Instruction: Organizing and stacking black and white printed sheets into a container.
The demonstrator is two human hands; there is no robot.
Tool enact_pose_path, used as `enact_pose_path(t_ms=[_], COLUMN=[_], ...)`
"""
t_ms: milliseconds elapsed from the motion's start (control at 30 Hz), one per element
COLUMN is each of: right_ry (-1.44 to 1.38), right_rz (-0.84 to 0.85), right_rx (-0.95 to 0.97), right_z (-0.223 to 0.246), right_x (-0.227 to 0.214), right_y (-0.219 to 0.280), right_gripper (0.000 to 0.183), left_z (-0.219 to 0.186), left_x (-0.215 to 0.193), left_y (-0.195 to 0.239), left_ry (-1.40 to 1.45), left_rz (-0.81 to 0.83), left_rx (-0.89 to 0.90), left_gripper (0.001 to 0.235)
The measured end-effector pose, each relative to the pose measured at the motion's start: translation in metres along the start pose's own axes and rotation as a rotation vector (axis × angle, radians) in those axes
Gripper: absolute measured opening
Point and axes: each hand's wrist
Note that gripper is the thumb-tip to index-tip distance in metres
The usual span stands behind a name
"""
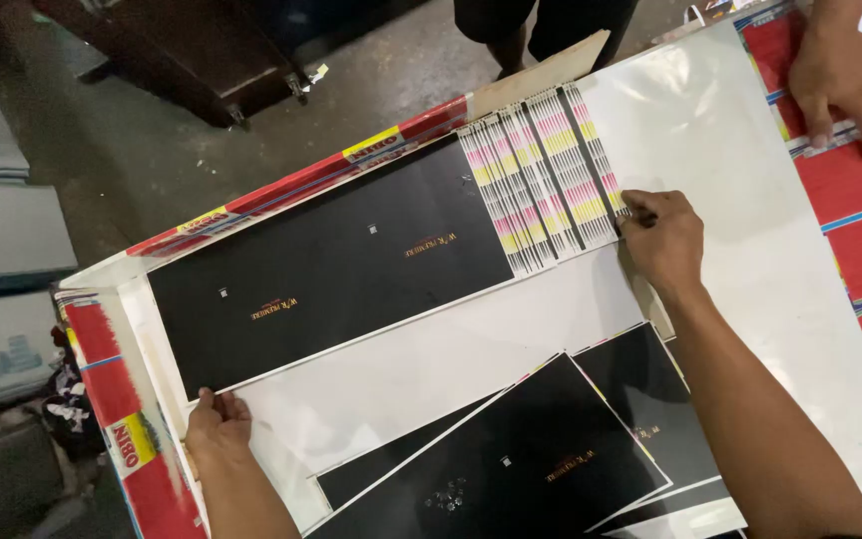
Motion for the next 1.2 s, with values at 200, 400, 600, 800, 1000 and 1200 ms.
enact_pose_path(t_ms=[200, 400, 600, 800, 1000, 1200], right_ry=[0.015, -0.005, 0.178, 0.156, 0.239, 0.265], right_rz=[-0.008, 0.002, -0.186, 0.009, 0.014, -0.009], right_rx=[-0.040, -0.013, -0.286, -0.693, -0.780, -0.808], right_z=[-0.004, -0.007, 0.013, 0.058, 0.046, 0.042], right_x=[-0.003, -0.001, 0.025, 0.043, 0.054, 0.060], right_y=[-0.003, -0.004, 0.058, 0.092, 0.074, 0.073], right_gripper=[0.034, 0.033, 0.058, 0.027, 0.023, 0.022], left_z=[0.005, 0.006, 0.011, 0.010, 0.006, 0.004], left_x=[0.002, 0.010, 0.005, 0.006, 0.014, 0.022], left_y=[0.005, -0.001, -0.025, -0.055, -0.030, 0.006], left_ry=[-0.085, 0.058, 0.045, 0.153, 0.276, 0.282], left_rz=[-0.002, -0.077, -0.019, 0.000, -0.083, -0.195], left_rx=[0.021, 0.008, 0.032, 0.005, 0.021, 0.012], left_gripper=[0.014, 0.008, 0.013, 0.013, 0.007, 0.010])
Point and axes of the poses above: each hand's wrist, its own y-axis away from the middle knuckle, its own x-axis out of the palm, z = x × y, and after that the axes turned 3 degrees about -z, right-handed
